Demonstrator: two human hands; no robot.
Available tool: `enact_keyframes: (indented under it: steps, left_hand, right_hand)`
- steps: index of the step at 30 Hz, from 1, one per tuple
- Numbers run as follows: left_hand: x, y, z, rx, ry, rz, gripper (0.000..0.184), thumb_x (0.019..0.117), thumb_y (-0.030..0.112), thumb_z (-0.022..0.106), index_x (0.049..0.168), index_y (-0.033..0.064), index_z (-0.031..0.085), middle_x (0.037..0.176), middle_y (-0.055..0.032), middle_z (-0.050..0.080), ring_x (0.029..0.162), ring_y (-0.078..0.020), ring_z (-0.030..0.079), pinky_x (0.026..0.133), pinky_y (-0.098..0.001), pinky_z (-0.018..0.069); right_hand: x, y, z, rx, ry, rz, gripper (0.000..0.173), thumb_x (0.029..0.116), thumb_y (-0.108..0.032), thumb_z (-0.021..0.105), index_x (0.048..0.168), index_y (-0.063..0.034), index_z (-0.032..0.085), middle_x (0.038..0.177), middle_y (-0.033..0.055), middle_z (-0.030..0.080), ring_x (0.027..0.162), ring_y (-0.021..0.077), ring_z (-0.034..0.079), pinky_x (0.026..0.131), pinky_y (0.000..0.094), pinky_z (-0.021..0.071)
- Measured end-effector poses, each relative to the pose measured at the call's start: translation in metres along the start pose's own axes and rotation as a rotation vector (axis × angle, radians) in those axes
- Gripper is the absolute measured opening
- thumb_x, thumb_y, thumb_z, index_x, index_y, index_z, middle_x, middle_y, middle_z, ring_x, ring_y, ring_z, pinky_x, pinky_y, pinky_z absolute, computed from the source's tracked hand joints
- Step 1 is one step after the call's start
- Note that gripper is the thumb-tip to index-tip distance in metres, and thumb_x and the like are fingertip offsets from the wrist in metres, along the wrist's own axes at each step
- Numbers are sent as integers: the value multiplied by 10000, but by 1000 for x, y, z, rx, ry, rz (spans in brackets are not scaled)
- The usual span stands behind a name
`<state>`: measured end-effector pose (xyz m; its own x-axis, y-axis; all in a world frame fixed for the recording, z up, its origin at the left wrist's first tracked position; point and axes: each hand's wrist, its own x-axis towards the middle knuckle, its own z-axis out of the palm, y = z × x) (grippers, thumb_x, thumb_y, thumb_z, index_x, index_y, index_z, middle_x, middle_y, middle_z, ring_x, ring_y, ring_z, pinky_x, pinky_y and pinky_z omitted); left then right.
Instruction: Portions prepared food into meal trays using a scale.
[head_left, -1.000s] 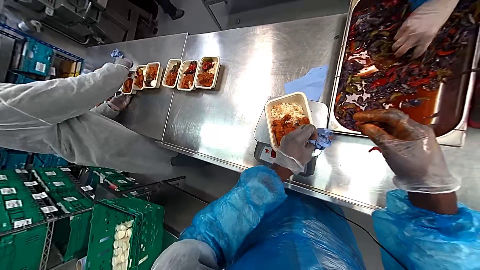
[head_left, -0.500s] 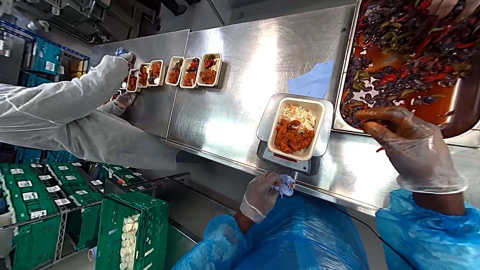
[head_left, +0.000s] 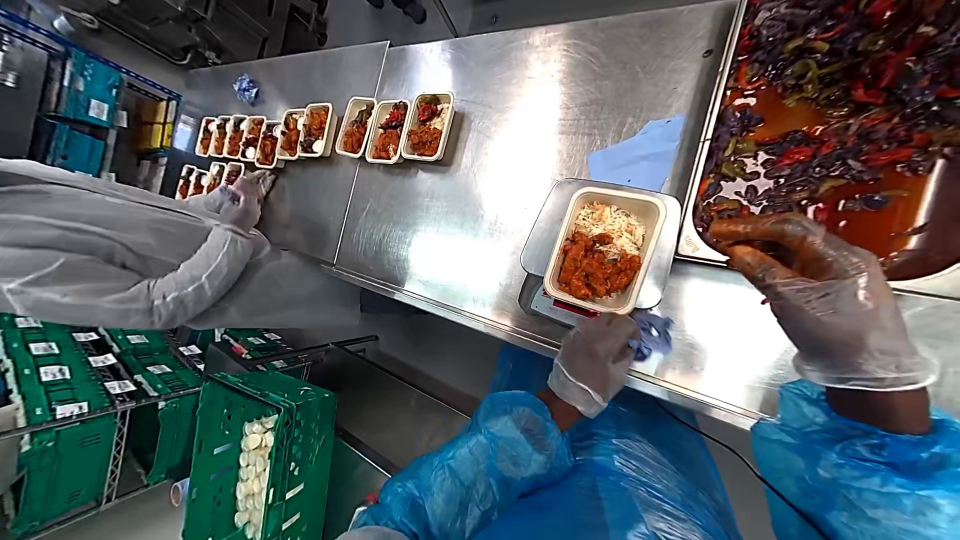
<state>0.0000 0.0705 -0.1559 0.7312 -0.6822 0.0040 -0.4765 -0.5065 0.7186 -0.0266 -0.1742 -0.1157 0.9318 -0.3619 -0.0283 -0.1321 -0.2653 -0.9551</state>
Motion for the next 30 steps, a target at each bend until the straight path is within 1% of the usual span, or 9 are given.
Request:
enact_keyframes:
  steps: [5,10,16,18,21,23,25,28,30]
  left_hand:
    - [-47,-40,-11,22,-52,79,184,939,52,675,1101,76,758,1196,-77,719,1156,-193,671,1031,-391,552]
    - [-77,-117,-51,293,132,-100,195,951,34,638,1105,38,757,1201,-152,713,1137,-284,687,1014,-449,559]
    - [-48,-130,-41,350,-300,-335,307,886,-64,665,1152,68,742,1438,-205,556,1296,-376,574,1058,-504,521]
    - [-43,-132,-33,335,-298,-387,322,875,-27,689,1163,103,752,1438,-217,532,1301,-384,551,1059,-497,517]
    - [-45,-131,-44,351,-358,-390,360,940,70,634,1277,163,719,1324,-167,624,1218,-320,620,1020,-487,543]
    - [-42,-120,-52,352,-515,-383,391,1012,120,520,1376,149,659,1390,-139,628,1306,-297,589,1121,-493,460]
    - [-43,-109,-62,368,-351,-262,312,1022,215,525,1225,146,752,1274,-88,705,1266,-270,620,1135,-500,441]
    - [-13,-70,-98,273,208,51,415,1005,401,582,761,100,733,784,-50,710,808,-214,697,815,-458,574]
    - [33,-32,-125,151,331,87,427,1011,376,563,736,73,686,719,-35,655,723,-163,656,715,-380,576]
  right_hand:
    - [1,5,-9,-9,-9,25,266,1021,-195,607,1268,-132,681,1279,32,676,1073,135,680,943,352,575]
    - [6,13,-11,-32,-5,32,264,1016,-195,621,1266,-138,684,1270,30,675,1069,123,672,939,336,565]
    - [13,4,-1,-66,-29,12,253,1014,-173,613,1251,-123,687,1277,40,666,1086,126,663,948,337,557]
    - [14,-2,0,-48,-28,-6,248,1010,-167,616,1239,-110,690,1281,48,666,1107,133,665,971,339,559]
    - [11,-7,3,12,-16,-44,241,1002,-120,609,1226,-77,688,1265,64,675,1105,146,669,964,343,572]
    - [3,-7,3,-9,-11,-96,233,1015,-86,596,1233,-59,673,1247,72,682,1039,131,684,892,311,589]
    - [2,-11,6,-22,1,-131,223,1000,-56,610,1212,-55,678,1218,80,684,981,147,690,839,321,602]
    - [1,-22,28,-22,13,-135,227,958,-61,647,1174,-88,711,1188,53,696,966,152,692,823,352,609]
    - [4,-24,45,29,16,-133,233,932,-66,673,1156,-99,726,1181,39,698,965,144,696,828,347,621]
